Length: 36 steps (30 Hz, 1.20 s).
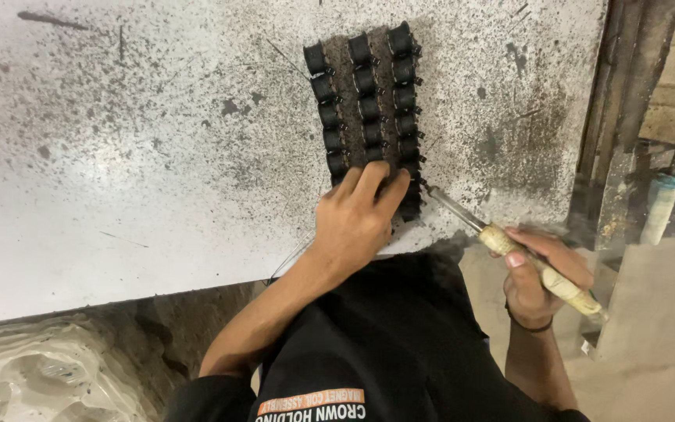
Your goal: The person arranges black plastic coil bobbins into rows on a workbench, then uses a soldering iron to solder wire leads onto each bobbin one at a time, working along the rows while smoke rises from the solder joints. The soldered bobbins accumulate in ordered rows on the bench.
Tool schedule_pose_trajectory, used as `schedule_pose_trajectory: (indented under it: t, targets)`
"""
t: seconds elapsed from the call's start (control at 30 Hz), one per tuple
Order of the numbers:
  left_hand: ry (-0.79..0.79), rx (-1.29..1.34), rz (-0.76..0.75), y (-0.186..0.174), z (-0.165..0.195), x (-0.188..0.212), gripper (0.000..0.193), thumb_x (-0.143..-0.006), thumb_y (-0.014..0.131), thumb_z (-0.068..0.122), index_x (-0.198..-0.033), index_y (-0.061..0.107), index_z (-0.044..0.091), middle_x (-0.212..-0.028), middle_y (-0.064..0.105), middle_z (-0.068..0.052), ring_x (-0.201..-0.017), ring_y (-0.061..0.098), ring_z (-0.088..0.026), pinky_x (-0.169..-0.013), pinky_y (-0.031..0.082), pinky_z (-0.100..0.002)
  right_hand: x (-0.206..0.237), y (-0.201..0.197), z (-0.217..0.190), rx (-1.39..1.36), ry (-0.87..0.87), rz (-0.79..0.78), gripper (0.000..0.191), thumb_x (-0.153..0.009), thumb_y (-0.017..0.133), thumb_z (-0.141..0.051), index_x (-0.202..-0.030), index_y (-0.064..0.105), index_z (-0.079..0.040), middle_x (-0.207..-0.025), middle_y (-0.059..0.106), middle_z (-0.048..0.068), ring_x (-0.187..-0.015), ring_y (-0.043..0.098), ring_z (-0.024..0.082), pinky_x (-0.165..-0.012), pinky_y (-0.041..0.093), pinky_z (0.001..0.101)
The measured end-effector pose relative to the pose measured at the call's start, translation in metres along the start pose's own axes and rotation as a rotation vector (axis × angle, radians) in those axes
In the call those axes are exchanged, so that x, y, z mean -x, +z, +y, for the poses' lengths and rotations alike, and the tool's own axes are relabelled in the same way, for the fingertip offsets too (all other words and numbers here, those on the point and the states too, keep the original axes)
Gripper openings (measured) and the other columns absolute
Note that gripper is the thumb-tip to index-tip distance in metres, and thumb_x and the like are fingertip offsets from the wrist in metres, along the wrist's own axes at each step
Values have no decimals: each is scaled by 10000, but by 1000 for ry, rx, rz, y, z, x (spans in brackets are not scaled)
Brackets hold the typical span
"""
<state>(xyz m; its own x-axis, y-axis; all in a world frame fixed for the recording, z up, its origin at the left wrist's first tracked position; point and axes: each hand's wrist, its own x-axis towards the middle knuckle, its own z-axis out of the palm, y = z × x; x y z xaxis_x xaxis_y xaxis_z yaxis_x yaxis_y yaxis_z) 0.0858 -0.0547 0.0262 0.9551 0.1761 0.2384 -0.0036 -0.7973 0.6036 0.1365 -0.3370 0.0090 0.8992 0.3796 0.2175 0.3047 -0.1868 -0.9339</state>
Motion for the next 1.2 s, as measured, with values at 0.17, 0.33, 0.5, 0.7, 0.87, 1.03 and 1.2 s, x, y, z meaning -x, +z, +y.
schedule_pose_trajectory:
  t: [0.17, 0.33, 0.5, 0.7, 0.87, 1.03, 1.2]
  targets:
    - [28, 79, 15, 15, -1, 9, 390, -721, 717, 66, -1110, 707, 31, -1052, 604, -64, -861, 634, -223, -680, 564, -344, 2, 2, -10, -64, 110, 40, 288, -970, 709, -150, -1104, 641, 95, -999, 705, 222, -752, 727, 237, -647, 601, 293]
    - [55, 64, -12, 25, -1, 9, 344, -747, 722, 38, -1091, 705, 24, -1065, 614, -76, -884, 649, -228, -713, 576, -339, -12, 10, -21, 69, 100, -34, 285, -990, 721, -156, -1124, 690, 94, -957, 727, 203, -767, 731, 238, -674, 588, 291]
    - [49, 151, -79, 32, 2, 9, 378, -754, 714, 26, -1129, 675, -5, -1021, 619, -126, -842, 639, -261, -650, 562, -368, -28, 17, -52, 396, -167, -247, 239, -948, 751, -149, -1060, 714, 59, -867, 743, 176, -690, 726, 245, -587, 564, 292]
    - [12, 66, -166, -19, 13, -7, 369, -752, 693, 9, -1120, 667, 21, -934, 607, -85, -729, 646, -235, -562, 538, -368, -46, -1, -41, 146, -13, -196, 207, -977, 713, -128, -1084, 699, 49, -880, 734, 196, -628, 731, 180, -547, 556, 258]
    - [102, 143, 24, -48, 11, -14, 405, -802, 696, -22, -1203, 678, 30, -936, 583, -20, -697, 592, -190, -562, 498, -355, -34, 9, -6, -135, 20, 86, 251, -993, 670, -108, -1156, 557, 45, -1019, 681, 209, -793, 735, 241, -627, 624, 302]
    - [32, 30, 41, -2, -4, -21, 426, -776, 670, 5, -1201, 689, 33, -1096, 608, -85, -895, 646, -233, -659, 559, -332, -25, 12, 7, -246, 62, 80, 255, -988, 692, -83, -1157, 628, 97, -1012, 708, 246, -777, 743, 285, -663, 642, 325]
    - [-12, 52, 25, 16, -9, -10, 324, -800, 704, 40, -1124, 705, 45, -1057, 603, -71, -877, 652, -219, -654, 560, -339, -27, 9, -2, -145, 165, 44, 281, -1006, 702, -112, -1136, 670, 135, -955, 720, 230, -776, 746, 270, -694, 630, 307]
